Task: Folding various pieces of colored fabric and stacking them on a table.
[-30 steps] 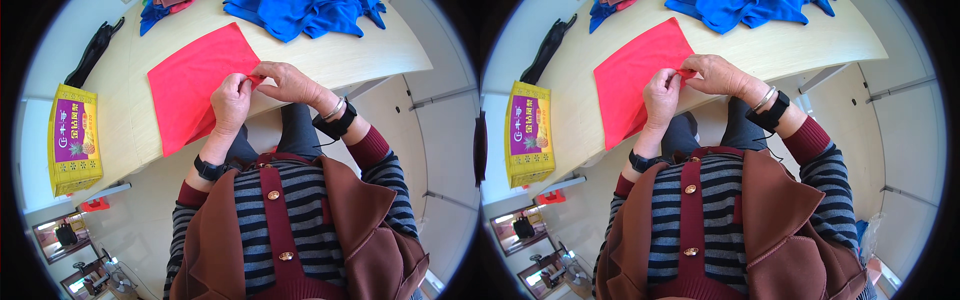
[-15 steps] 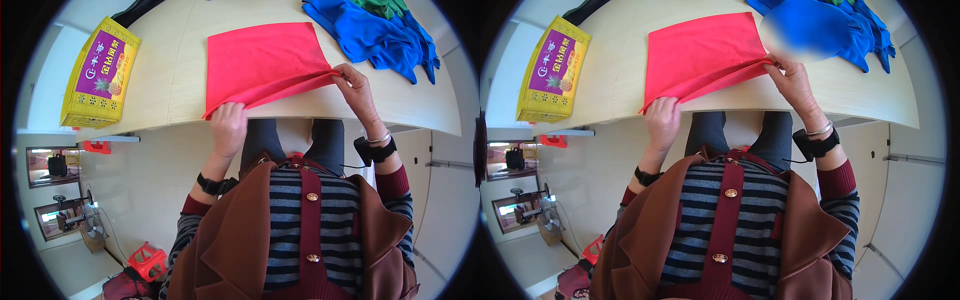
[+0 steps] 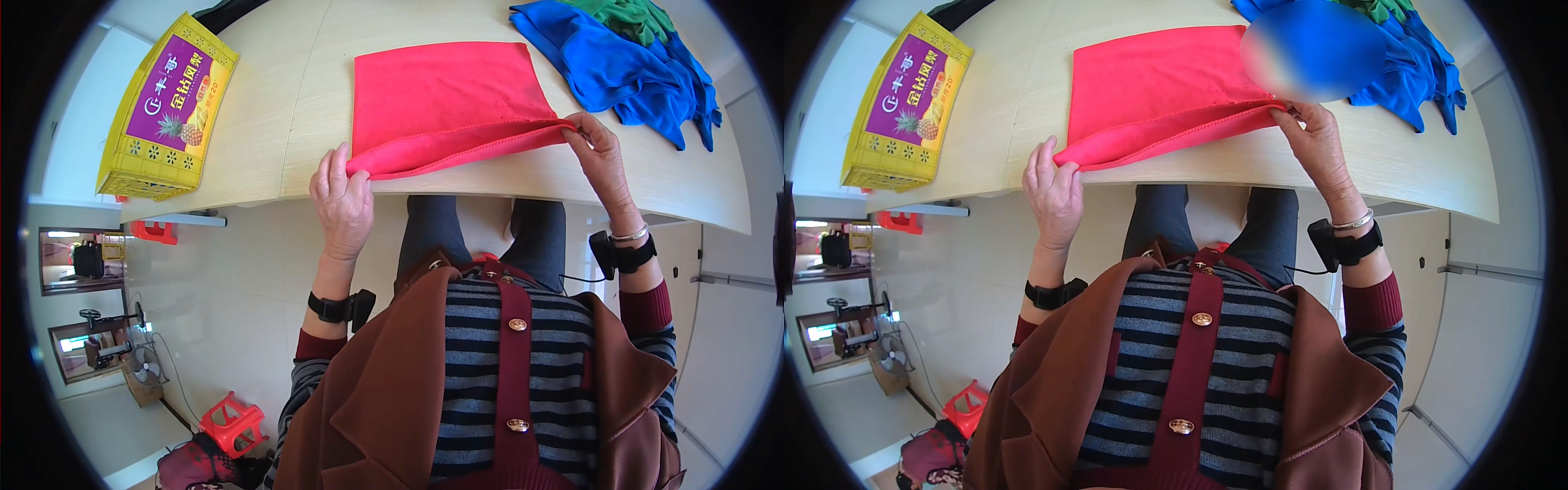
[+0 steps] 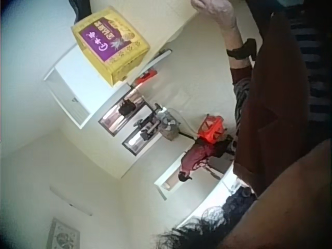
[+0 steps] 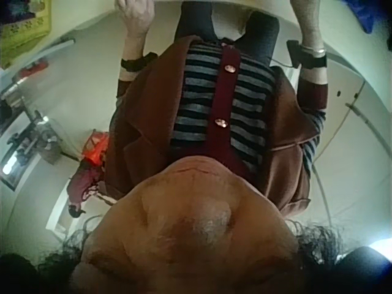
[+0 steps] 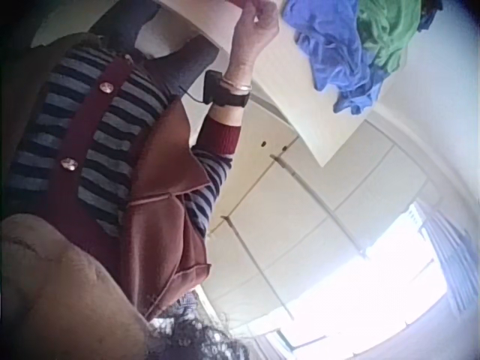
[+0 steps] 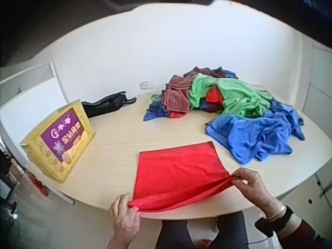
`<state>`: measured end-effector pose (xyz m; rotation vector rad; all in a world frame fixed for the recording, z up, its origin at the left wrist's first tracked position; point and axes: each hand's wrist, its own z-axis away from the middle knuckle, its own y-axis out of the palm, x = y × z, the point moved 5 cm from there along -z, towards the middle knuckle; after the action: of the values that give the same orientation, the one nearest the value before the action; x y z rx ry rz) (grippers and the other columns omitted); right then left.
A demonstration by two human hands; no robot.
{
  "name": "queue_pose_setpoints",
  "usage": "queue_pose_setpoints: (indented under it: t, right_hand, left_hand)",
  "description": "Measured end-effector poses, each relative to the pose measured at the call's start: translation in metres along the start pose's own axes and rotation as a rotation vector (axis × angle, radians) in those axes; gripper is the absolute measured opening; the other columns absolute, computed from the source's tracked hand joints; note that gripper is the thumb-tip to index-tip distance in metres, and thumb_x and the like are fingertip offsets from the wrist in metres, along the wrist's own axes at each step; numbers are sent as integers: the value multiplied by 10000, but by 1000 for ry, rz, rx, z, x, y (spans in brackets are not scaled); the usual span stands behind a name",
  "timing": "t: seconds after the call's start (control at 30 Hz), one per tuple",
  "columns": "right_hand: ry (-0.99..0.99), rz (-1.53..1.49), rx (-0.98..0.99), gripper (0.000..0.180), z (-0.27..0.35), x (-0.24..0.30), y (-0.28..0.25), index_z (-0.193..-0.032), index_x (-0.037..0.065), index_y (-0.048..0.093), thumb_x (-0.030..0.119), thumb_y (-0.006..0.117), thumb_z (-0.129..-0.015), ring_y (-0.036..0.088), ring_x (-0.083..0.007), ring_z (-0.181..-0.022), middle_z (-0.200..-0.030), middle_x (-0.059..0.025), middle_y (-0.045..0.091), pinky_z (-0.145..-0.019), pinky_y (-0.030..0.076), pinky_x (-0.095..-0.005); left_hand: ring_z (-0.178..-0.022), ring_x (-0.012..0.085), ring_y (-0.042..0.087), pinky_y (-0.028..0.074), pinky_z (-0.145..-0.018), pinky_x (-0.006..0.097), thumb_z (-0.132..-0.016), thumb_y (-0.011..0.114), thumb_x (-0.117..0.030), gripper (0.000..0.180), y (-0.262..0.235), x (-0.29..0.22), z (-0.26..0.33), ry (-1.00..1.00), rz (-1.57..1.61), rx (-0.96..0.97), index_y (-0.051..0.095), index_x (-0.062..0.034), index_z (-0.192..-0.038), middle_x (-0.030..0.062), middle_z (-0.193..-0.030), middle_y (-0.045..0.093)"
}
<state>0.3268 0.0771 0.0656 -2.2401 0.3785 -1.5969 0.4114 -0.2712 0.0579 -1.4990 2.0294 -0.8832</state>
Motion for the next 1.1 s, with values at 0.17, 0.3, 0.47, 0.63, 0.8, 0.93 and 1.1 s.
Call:
queue_pose_setpoints:
  t: [0.17,0.3,0.47,0.63,0.8,0.93,1.1]
  right_hand:
    - [-27,53,27,73,-2,-1,1,-975,3,603,42,576,-919,576,-71,-861,-866,-5,619,-790,460,-214]
    - [6,-40,28,72,-13,-2,1,-978,9,603,38,571,-921,570,-66,-868,-874,5,617,-802,456,-214]
    - [-51,-219,26,86,-57,10,-27,-990,26,614,49,557,-932,565,-60,-888,-899,11,617,-823,445,-206]
    - [-206,-265,19,140,-109,89,-66,-1036,33,628,108,551,-948,573,-64,-902,-928,16,624,-846,448,-211]
    - [-286,-136,-51,185,-144,152,-114,-1062,56,648,175,556,-953,586,-71,-912,-944,26,638,-879,457,-235]
    - [-324,-49,-112,200,-149,180,-146,-1065,85,667,214,569,-949,594,-74,-936,-949,26,653,-915,451,-247]
    - [-329,4,-116,203,-134,185,-155,-1068,106,679,232,583,-939,599,-80,-961,-955,18,665,-944,440,-258]
  left_hand:
    - [-1011,292,536,408,-897,409,-772,649,-38,139,9,9,-3,53,85,85,589,-36,-897,137,-1091,566]
    - [-971,316,539,423,-878,409,-789,649,-51,147,9,24,-5,-39,130,130,574,-39,-915,141,-1038,575]
    - [-837,316,558,458,-759,400,-828,632,-87,103,-12,45,-52,-38,159,30,557,-41,-880,124,-912,580]
    - [-706,256,565,466,-636,349,-851,644,-131,131,-58,74,-125,-108,294,98,548,-42,-849,89,-808,578]
    - [-646,169,536,456,-588,297,-860,654,-133,191,-89,79,-168,-108,674,210,508,-26,-798,59,-745,540]
    - [-675,109,505,460,-621,270,-872,624,-88,163,-99,52,-172,14,718,264,490,-24,-803,40,-749,520]
    - [-693,93,511,465,-653,249,-887,598,-67,136,-102,36,-163,39,791,229,483,-17,-832,25,-755,529]
